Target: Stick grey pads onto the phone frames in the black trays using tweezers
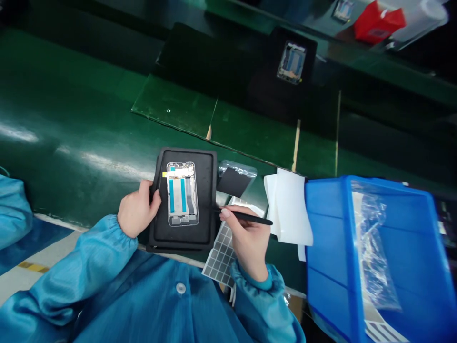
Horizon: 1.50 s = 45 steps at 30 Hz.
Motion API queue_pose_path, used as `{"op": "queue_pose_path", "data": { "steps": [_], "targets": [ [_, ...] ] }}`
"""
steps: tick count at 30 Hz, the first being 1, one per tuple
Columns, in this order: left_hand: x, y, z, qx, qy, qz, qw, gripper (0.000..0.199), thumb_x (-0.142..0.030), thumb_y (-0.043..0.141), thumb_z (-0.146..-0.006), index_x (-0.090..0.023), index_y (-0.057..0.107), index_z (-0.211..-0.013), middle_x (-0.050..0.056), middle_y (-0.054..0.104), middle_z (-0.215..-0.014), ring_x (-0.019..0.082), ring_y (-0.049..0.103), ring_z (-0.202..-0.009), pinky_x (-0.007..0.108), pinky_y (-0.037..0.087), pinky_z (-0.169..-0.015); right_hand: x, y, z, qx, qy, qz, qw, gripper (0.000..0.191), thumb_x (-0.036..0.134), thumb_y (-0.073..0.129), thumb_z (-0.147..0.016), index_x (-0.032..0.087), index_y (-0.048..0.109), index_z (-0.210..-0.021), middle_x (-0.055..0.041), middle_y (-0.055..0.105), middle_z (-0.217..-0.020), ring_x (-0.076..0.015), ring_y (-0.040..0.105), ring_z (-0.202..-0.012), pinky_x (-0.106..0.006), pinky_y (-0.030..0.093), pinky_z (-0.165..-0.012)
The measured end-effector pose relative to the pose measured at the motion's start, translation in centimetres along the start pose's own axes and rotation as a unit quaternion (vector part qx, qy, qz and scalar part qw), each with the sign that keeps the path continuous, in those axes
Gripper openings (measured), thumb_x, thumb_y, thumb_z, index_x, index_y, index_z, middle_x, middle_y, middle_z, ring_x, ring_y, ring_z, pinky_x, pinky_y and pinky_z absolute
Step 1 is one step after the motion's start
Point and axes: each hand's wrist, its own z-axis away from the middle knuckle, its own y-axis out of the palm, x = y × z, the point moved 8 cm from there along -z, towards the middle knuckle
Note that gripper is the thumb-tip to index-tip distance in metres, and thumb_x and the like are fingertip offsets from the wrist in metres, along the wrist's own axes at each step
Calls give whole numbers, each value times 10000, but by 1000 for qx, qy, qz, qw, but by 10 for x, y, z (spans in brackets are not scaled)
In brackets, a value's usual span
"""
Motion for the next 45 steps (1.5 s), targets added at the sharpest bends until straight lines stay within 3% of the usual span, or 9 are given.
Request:
{"op": "queue_pose_path", "data": {
  "steps": [7,14,23,27,30,34,38,42,45],
  "targets": [
    [4,-29,-6,5,-27,7,1000,352,-433,398,-935,-200,550,-1150,36,715,-792,261,709,-722,324,466,-636,-9,-18,0,-9,14,-33,999,163,340,859,-740,226,777,-823,-23,750,-742,-153,656,-609,-276,521,-552],
    [2,-10,-5,86,-45,138,986,554,-580,566,-834,-202,597,-1238,44,752,-983,228,721,-818,318,551,-733,-24,-6,3,27,58,-66,996,202,388,846,-742,223,783,-841,-30,756,-747,-159,670,-628,-284,525,-586],
    [-25,-20,15,-14,10,62,998,487,-496,465,-932,-169,661,-1234,71,703,-1015,210,681,-792,353,523,-781,-10,0,12,26,49,-107,993,171,367,826,-753,223,774,-830,-20,754,-726,-151,661,-594,-276,529,-550],
    [-34,-20,14,-58,21,76,995,511,-487,495,-916,-158,655,-1272,98,667,-1162,193,659,-815,360,542,-836,-3,13,14,1,35,-125,992,155,358,805,-767,224,767,-835,-31,779,-775,-160,673,-614,-289,544,-563],
    [-26,-15,10,-71,5,126,989,542,-507,551,-878,-164,653,-1284,102,653,-1175,184,636,-791,339,561,-752,-8,22,14,-34,31,-144,989,145,341,802,-769,219,775,-843,-38,786,-791,-156,664,-619,-289,536,-570],
    [-15,-10,9,-71,-14,252,965,513,-501,638,-835,-188,675,-1241,95,650,-1246,218,658,-974,343,572,-853,-8,27,16,-58,13,-155,986,122,315,805,-774,226,789,-856,-38,793,-814,-153,659,-623,-291,530,-570],
    [-13,-13,10,-72,-77,421,901,624,-453,769,-758,-209,618,-1311,92,671,-1293,248,655,-1155,364,549,-1007,2,27,18,-73,-7,-166,983,101,291,809,-770,233,791,-851,-32,795,-822,-158,669,-634,-295,537,-573],
    [-9,-20,6,-1,-134,539,832,783,-422,881,-639,-244,604,-1349,81,678,-1325,268,673,-1166,301,618,-889,16,37,18,-31,-13,-193,981,97,284,810,-775,235,790,-856,-29,797,-825,-183,722,-711,-312,590,-644],
    [32,-39,2,4,-194,538,820,921,-439,939,-517,-270,609,-1360,58,735,-1233,285,725,-1049,326,660,-769,27,37,14,9,-43,-208,977,103,278,815,-778,244,789,-873,-29,802,-882,-205,753,-833,-346,620,-784]
  ]
}}
